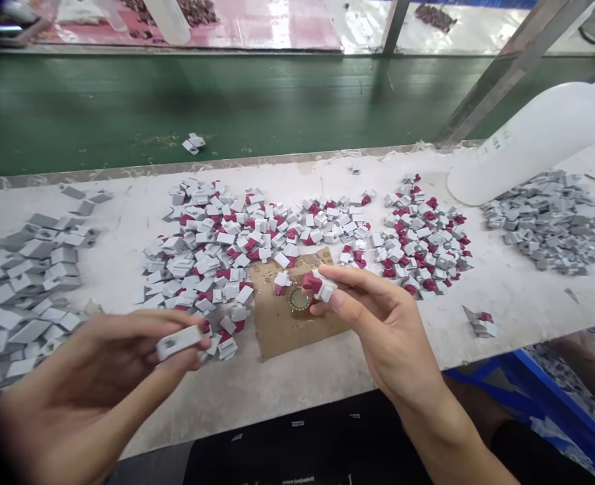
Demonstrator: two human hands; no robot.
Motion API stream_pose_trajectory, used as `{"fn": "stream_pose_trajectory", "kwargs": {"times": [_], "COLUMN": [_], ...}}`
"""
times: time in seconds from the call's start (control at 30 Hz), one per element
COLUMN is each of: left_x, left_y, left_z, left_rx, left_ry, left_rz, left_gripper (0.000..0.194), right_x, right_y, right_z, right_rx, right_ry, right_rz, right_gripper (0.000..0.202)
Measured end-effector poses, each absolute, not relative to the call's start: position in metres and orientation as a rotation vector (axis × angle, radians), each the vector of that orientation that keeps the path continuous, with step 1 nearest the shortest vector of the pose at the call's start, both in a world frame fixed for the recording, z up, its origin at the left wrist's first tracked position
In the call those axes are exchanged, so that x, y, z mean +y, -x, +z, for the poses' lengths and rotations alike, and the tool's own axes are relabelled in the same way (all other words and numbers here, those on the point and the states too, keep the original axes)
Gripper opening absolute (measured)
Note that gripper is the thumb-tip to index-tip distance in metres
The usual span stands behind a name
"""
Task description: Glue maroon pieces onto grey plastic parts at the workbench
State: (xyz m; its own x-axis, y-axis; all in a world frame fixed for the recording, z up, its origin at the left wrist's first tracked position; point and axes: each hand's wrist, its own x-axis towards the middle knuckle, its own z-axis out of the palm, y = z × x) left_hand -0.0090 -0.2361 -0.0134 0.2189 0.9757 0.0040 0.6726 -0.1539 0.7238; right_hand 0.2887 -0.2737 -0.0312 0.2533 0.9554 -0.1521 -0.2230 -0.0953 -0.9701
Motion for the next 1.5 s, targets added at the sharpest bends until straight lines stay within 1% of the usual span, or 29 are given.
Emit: {"fn": "stream_pose_trajectory", "kwargs": {"times": [0.07,0.13,0.27,0.47,0.6,0.77,0.87,1.0,1.23,1.3,1.33,1.43,1.5], "left_x": [-0.226,-0.218,-0.214,-0.213,-0.212,-0.211,-0.211,-0.207,-0.176,-0.155,-0.142,-0.09,-0.051], "left_y": [-0.022,-0.048,-0.079,-0.087,-0.087,-0.083,-0.076,-0.067,-0.076,-0.085,-0.091,-0.116,-0.138], "left_z": [-0.006,-0.003,-0.004,-0.01,-0.012,-0.014,-0.011,-0.004,0.017,0.025,0.029,0.035,0.033], "left_rx": [1.342,1.169,0.979,0.873,0.861,0.873,0.883,0.922,0.858,0.899,0.955,1.204,1.308], "left_ry": [-1.649,-1.435,-1.198,-1.105,-1.134,-1.238,-1.338,-1.525,-1.78,-1.835,-1.875,-2.007,-2.041], "left_rz": [0.784,0.824,0.831,0.824,0.827,0.8,0.766,0.682,0.529,0.5,0.494,0.536,0.601], "left_gripper": [0.011,0.007,0.011,0.015,0.017,0.018,0.017,0.017,0.013,0.009,0.008,0.012,0.011], "right_x": [-0.271,-0.27,-0.272,-0.274,-0.274,-0.276,-0.276,-0.276,-0.266,-0.25,-0.239,-0.198,-0.172], "right_y": [-0.285,-0.282,-0.278,-0.277,-0.278,-0.281,-0.282,-0.283,-0.295,-0.313,-0.325,-0.367,-0.388], "right_z": [-0.028,-0.025,-0.023,-0.026,-0.028,-0.024,-0.019,-0.017,-0.014,-0.012,-0.012,-0.016,-0.025], "right_rx": [-0.756,-0.759,-0.735,-0.7,-0.787,-1.022,-1.079,-1.137,-1.272,-1.358,-1.398,-1.512,-1.616], "right_ry": [1.188,1.142,1.104,1.106,1.132,1.268,1.239,1.166,1.201,1.347,1.462,1.827,1.985], "right_rz": [1.235,1.258,1.288,1.288,1.248,1.152,1.161,1.165,1.09,0.997,0.886,0.352,0.106], "right_gripper": [0.016,0.014,0.016,0.015,0.019,0.021,0.024,0.029,0.035,0.037,0.039,0.043,0.047]}}
